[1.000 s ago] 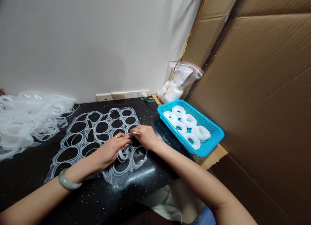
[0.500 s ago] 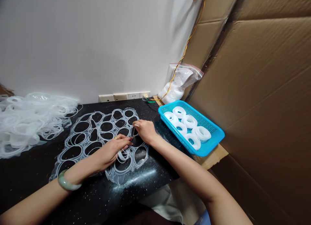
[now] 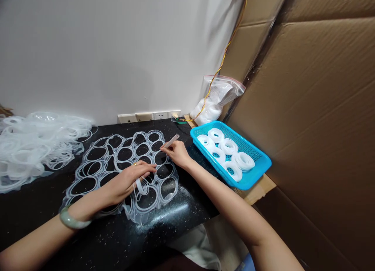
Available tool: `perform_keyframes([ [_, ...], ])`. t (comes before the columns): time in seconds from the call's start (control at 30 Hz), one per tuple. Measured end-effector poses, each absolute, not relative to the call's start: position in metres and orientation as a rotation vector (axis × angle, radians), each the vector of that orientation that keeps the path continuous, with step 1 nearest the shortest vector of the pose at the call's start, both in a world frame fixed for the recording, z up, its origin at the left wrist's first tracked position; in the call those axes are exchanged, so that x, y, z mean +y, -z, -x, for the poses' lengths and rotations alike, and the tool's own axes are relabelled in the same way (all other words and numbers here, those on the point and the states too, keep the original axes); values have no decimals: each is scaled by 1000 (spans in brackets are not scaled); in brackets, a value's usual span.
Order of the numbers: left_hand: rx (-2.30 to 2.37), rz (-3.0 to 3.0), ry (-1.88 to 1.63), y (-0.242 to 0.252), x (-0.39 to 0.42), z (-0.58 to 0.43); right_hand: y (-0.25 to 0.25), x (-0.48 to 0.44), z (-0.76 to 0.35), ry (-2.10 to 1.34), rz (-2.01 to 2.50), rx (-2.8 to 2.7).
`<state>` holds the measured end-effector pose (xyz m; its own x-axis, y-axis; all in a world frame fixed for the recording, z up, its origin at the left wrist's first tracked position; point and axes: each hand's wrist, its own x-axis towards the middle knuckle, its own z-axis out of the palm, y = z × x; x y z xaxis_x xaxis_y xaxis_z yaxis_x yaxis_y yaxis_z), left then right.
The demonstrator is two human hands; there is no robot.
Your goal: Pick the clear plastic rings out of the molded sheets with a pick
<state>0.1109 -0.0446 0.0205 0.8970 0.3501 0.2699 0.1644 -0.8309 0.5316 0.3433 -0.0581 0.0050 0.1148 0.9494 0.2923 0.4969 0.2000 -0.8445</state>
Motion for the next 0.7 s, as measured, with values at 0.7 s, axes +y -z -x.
perform_keyframes([
  [0.7, 370, -2747, -515, -11, -5, -122, 18, -23, -338, -797, 1336, -1509],
])
